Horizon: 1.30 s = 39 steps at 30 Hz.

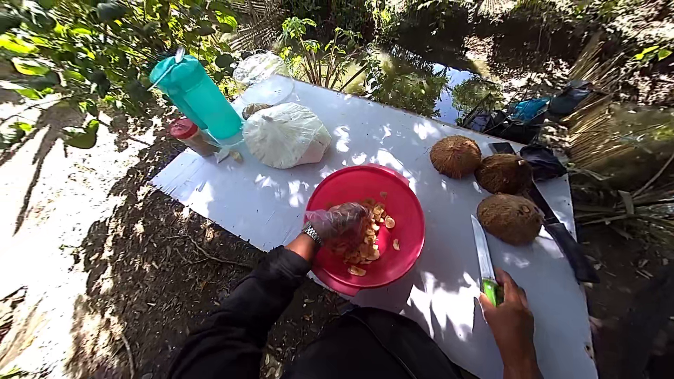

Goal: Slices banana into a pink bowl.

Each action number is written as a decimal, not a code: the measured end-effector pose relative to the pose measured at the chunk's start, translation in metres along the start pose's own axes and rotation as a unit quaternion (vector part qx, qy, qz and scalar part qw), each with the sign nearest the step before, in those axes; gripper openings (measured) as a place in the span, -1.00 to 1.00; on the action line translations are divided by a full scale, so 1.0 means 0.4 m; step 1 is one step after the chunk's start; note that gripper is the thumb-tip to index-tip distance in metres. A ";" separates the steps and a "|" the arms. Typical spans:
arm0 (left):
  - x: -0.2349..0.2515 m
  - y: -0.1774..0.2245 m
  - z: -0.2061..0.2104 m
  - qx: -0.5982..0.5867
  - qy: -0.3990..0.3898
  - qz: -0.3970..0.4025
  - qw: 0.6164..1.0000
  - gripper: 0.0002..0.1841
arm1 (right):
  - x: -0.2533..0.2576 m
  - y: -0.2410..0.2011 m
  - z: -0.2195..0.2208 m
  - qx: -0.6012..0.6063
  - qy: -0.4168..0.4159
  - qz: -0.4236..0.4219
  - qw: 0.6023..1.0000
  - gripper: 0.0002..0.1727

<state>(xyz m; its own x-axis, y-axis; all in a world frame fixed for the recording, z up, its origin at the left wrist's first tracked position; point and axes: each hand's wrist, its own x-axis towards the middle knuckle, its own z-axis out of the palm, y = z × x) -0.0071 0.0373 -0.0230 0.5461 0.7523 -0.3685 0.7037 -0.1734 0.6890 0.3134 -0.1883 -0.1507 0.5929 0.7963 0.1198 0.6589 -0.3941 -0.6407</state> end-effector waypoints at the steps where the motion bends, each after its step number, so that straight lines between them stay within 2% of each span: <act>1: 0.003 0.000 -0.013 0.019 0.004 0.028 0.999 -0.61 | 0.001 0.002 -0.002 0.001 -0.003 0.000 1.000 -0.22; 5: 0.054 0.012 -0.050 0.015 0.000 0.182 0.983 -0.67 | 0.000 0.010 -0.008 0.018 -0.023 0.005 1.000 -0.31; 8: 0.051 0.009 -0.080 0.022 -0.009 0.217 0.976 -0.74 | -0.004 0.012 -0.020 0.022 -0.044 0.020 0.999 -0.33; 12: 0.029 -0.031 -0.092 0.106 0.041 0.204 0.972 -0.74 | -0.013 0.023 -0.019 0.013 -0.041 0.023 0.999 -0.35; 15: -0.030 -0.009 -0.081 0.282 -0.013 0.083 0.956 -0.32 | -0.032 0.031 -0.018 0.034 -0.015 0.022 0.999 -0.43; 16: -0.041 -0.006 -0.067 0.336 -0.045 0.033 0.940 -0.25 | -0.040 0.038 -0.018 0.044 -0.002 0.020 0.999 -0.46; 17: -0.054 0.002 -0.054 0.383 -0.076 0.000 0.921 -0.27 | -0.048 0.046 -0.019 0.053 0.013 0.016 0.998 -0.47; 19: -0.077 -0.017 -0.022 0.416 -0.065 0.003 0.907 -0.56 | -0.064 0.065 -0.024 0.063 0.048 0.016 0.997 -0.49; 21: -0.092 -0.026 0.003 0.389 -0.046 0.000 0.920 -0.75 | -0.084 0.080 -0.032 0.071 0.075 0.026 0.994 -0.51; 24: -0.084 -0.042 0.043 0.317 0.014 0.003 0.948 -0.72 | -0.113 0.101 -0.030 0.085 0.114 0.025 0.989 -0.54; 26: -0.056 -0.063 0.065 0.286 0.027 -0.006 0.958 -0.72 | -0.132 0.127 -0.013 0.088 0.138 0.013 0.986 -0.57; 31: -0.035 -0.051 0.024 0.173 -0.049 -0.023 0.983 -0.65 | -0.152 0.157 0.031 0.088 0.198 -0.006 0.976 -0.63; 33: 0.001 -0.072 0.004 0.134 -0.076 0.031 0.988 -0.73 | -0.144 0.153 0.033 0.094 0.204 -0.009 0.974 -0.64; 35: 0.021 -0.032 -0.025 0.053 -0.109 0.034 0.992 -0.79 | -0.143 0.156 0.036 0.096 0.206 -0.006 0.974 -0.65; 37: 0.016 -0.003 -0.042 -0.042 -0.081 0.025 0.995 -0.77 | -0.144 0.159 0.035 0.097 0.203 -0.007 0.974 -0.65; 39: 0.019 0.006 -0.054 -0.049 -0.025 0.050 0.997 -0.70 | -0.144 0.160 0.032 0.102 0.199 -0.013 0.975 -0.64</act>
<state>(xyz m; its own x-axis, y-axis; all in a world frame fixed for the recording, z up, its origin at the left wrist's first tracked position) -0.0108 0.0563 -0.0108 0.6341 0.7021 -0.3239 0.5987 -0.1807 0.7803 0.3156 -0.2536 -0.2085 0.7360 0.5486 0.3967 0.5951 -0.2448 -0.7655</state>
